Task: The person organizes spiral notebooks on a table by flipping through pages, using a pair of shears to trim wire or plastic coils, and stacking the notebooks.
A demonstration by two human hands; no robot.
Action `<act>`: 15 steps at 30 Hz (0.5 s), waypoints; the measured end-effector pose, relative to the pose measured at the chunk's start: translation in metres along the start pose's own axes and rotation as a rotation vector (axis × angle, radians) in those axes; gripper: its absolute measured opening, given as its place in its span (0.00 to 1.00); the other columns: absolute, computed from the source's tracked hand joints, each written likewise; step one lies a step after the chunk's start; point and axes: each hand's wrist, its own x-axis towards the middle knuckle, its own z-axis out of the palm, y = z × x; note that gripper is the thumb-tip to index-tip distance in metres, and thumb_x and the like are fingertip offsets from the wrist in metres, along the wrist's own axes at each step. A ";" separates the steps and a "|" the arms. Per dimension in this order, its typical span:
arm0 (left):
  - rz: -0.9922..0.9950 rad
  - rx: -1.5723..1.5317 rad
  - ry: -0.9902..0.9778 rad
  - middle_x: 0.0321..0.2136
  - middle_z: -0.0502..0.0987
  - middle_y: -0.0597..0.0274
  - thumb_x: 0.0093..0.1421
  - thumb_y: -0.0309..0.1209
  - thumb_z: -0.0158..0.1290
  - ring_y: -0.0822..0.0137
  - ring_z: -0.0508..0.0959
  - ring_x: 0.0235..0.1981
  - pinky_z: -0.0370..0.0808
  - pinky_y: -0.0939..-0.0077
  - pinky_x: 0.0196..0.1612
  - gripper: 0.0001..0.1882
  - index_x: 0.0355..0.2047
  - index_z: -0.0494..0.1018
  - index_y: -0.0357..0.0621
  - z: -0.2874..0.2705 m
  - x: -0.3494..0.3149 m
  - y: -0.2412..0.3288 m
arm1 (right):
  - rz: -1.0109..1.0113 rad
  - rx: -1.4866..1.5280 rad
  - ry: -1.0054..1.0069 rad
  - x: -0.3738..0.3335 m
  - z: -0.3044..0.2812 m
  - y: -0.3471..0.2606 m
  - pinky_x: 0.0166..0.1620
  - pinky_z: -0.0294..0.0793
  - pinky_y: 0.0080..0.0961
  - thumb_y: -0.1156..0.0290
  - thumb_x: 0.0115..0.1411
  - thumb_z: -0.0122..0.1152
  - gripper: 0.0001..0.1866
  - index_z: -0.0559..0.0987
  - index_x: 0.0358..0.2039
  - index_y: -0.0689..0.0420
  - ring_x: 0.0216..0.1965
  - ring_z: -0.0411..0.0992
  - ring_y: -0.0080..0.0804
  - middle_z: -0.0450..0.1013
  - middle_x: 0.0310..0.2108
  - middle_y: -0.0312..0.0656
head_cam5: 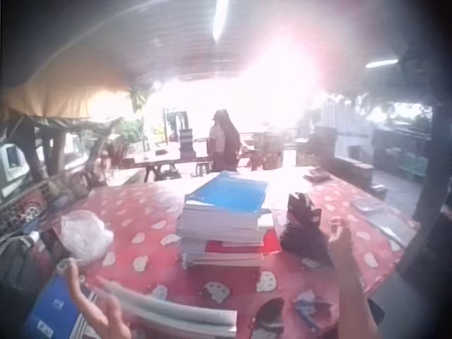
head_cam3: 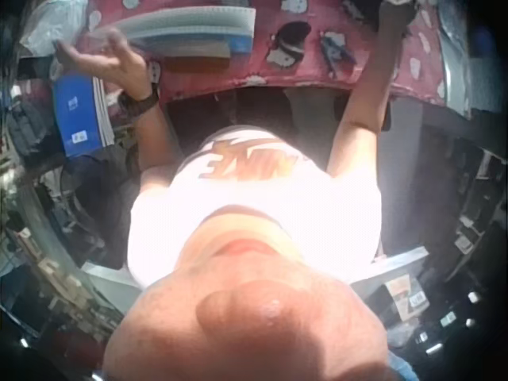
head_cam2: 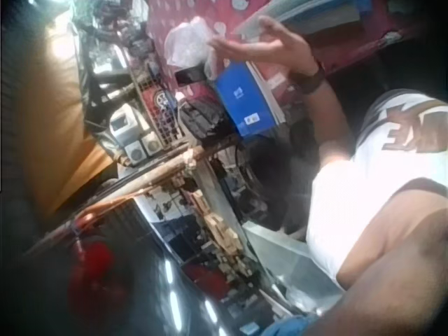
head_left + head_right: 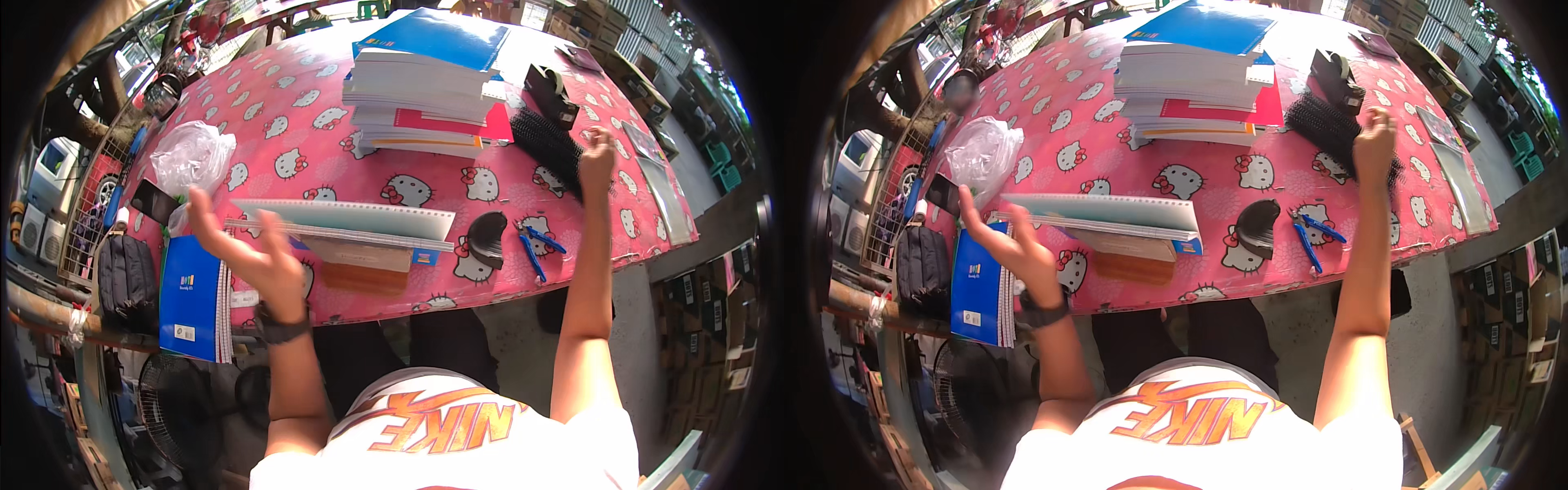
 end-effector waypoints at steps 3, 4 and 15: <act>0.306 0.111 -0.463 0.62 0.54 0.53 0.44 0.64 0.54 0.53 0.45 0.66 0.18 0.43 0.59 0.53 0.61 0.53 0.39 0.004 -0.032 0.047 | 0.287 0.489 -0.153 0.008 -0.057 -0.063 0.28 0.69 0.23 0.68 0.64 0.46 0.10 0.72 0.41 0.58 0.28 0.68 0.26 0.69 0.29 0.41; 0.236 0.162 -0.630 0.51 0.67 0.57 0.43 0.62 0.56 0.55 0.60 0.59 0.26 0.42 0.60 0.47 0.56 0.61 0.45 0.011 -0.033 0.065 | 0.332 0.576 -0.270 -0.004 -0.075 -0.090 0.26 0.66 0.18 0.67 0.65 0.45 0.11 0.72 0.42 0.58 0.25 0.66 0.21 0.68 0.28 0.38; 0.328 0.166 -0.543 0.26 0.66 0.66 0.42 0.46 0.61 0.64 0.69 0.35 0.46 0.44 0.57 0.18 0.24 0.69 0.51 0.060 -0.041 0.062 | 0.118 1.062 -0.958 -0.083 -0.119 -0.176 0.26 0.64 0.15 0.68 0.65 0.45 0.13 0.72 0.46 0.58 0.23 0.61 0.18 0.64 0.23 0.32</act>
